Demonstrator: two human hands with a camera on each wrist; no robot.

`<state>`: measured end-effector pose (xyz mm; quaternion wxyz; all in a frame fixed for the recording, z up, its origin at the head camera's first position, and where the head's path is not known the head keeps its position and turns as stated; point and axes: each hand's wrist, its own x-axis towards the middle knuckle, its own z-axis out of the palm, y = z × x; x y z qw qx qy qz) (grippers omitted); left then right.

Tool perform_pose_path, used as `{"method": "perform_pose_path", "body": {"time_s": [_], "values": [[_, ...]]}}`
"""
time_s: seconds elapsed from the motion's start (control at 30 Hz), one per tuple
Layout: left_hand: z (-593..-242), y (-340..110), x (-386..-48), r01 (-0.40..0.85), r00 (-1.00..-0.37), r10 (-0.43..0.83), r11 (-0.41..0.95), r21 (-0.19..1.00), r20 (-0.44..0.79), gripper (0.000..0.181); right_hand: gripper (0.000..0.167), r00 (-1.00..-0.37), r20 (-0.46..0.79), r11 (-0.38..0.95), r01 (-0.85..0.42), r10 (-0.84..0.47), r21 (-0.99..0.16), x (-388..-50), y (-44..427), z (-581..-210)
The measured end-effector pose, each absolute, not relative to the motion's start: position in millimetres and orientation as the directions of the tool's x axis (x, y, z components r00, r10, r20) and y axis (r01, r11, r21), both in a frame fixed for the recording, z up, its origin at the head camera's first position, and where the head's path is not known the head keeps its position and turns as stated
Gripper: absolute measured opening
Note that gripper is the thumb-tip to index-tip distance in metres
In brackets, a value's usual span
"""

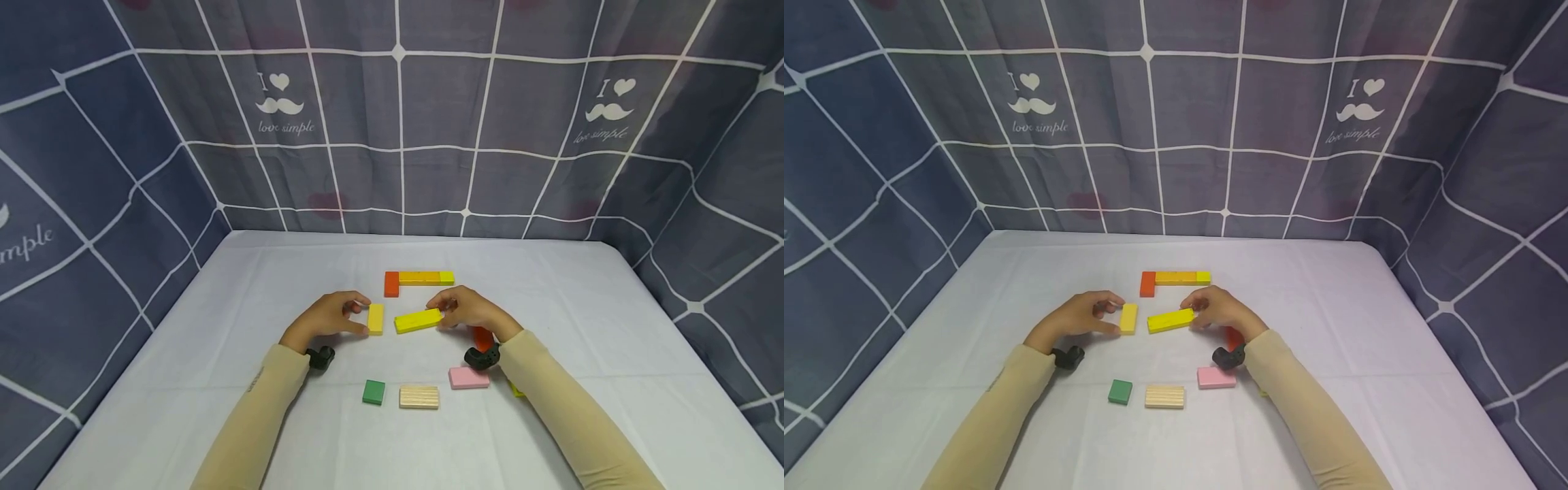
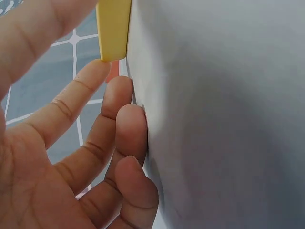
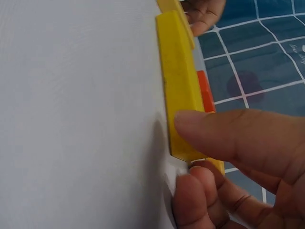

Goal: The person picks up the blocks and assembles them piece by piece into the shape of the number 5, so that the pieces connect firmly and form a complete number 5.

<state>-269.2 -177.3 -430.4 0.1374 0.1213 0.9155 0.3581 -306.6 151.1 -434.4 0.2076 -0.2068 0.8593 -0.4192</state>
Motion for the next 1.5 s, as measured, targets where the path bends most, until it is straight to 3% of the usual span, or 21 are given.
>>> {"method": "perform_pose_path", "body": {"time_s": [0.43,1.5], "values": [[-428.0,-160.8,-272.6,0.112,-0.938,0.294,0.760,0.641,-0.184,0.058,0.035,-0.856,-0.172,0.630,-0.208,-0.487,-0.748,-307.9,154.3,-434.1],[-426.3,-141.7,-281.1,0.078,-0.961,0.221,0.788,0.611,-0.163,0.058,0.036,-0.875,-0.195,0.640,-0.156,-0.443,-0.752,-307.0,165.6,-432.6]]}}
